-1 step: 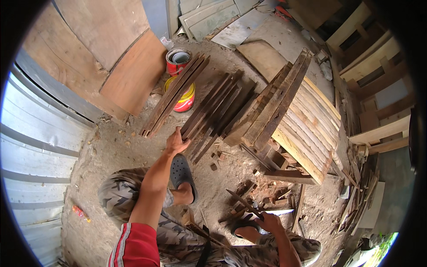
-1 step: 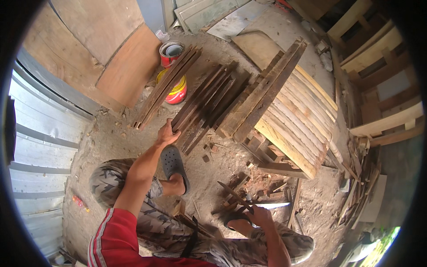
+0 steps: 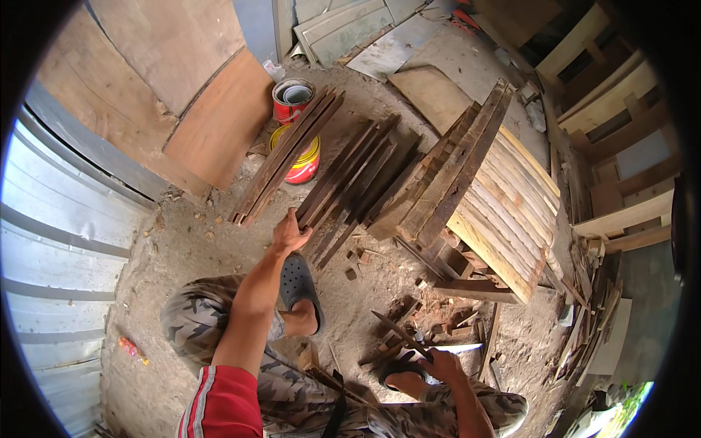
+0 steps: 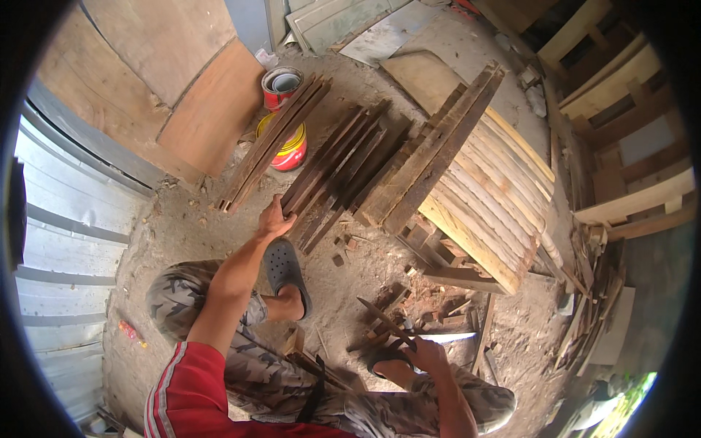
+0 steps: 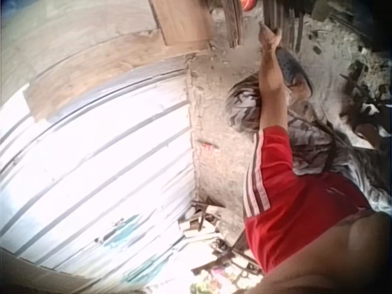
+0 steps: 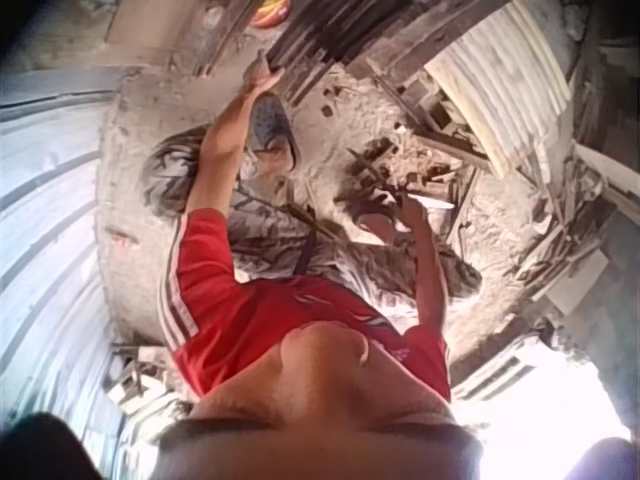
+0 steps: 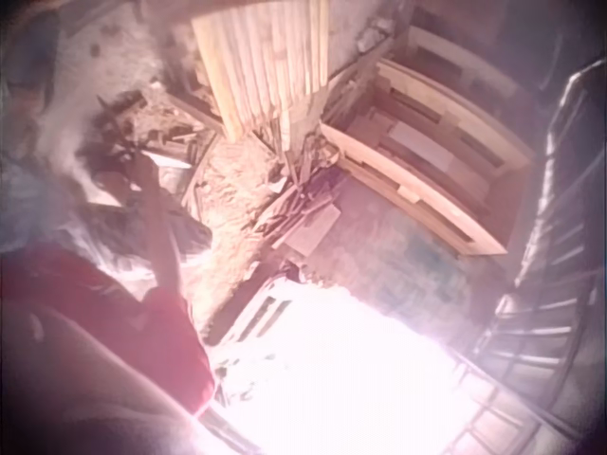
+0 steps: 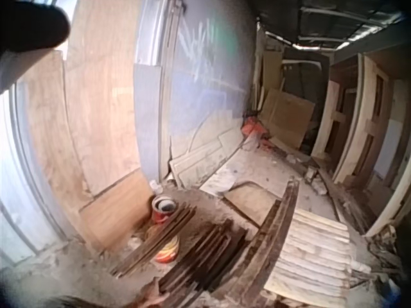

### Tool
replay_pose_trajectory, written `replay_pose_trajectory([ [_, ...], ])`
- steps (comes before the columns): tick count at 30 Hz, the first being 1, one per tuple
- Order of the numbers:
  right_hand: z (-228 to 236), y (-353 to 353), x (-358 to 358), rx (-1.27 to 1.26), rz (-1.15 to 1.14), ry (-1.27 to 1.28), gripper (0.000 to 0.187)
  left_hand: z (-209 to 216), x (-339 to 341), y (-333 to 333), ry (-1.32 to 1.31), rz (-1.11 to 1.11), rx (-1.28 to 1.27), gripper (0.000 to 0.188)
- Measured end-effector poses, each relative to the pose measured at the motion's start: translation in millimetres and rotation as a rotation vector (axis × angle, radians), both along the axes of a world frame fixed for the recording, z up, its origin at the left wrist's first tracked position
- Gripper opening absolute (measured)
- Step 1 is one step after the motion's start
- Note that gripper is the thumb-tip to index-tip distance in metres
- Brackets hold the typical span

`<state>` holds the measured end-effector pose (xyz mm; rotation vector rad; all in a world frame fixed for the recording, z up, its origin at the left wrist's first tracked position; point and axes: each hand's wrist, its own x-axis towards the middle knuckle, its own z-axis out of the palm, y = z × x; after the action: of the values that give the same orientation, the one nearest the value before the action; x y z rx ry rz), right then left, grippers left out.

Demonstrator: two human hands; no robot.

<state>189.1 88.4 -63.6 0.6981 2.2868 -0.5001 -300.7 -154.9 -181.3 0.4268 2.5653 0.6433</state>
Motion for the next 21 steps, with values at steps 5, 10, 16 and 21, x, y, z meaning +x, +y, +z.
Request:
replay_pose_trajectory([
  [5,-4,3,-4,0.008,0.029,-0.027,0.048,-37,0,6,0.442,-0.029,-0.109,0.054],
  [10,-15,5,2,-0.015,0.018,0.012,0.048,-31,15,39,0.152,-0.402,0.023,0.036],
  [16,-8,3,-8,-0.035,0.019,-0.02,0.047,-75,53,56,0.191,-0.229,-0.171,0.03],
  [21,-8,4,-4,-0.009,0.025,-0.05,0.047,-63,50,45,0.17,-0.193,-0.046,0.04],
])
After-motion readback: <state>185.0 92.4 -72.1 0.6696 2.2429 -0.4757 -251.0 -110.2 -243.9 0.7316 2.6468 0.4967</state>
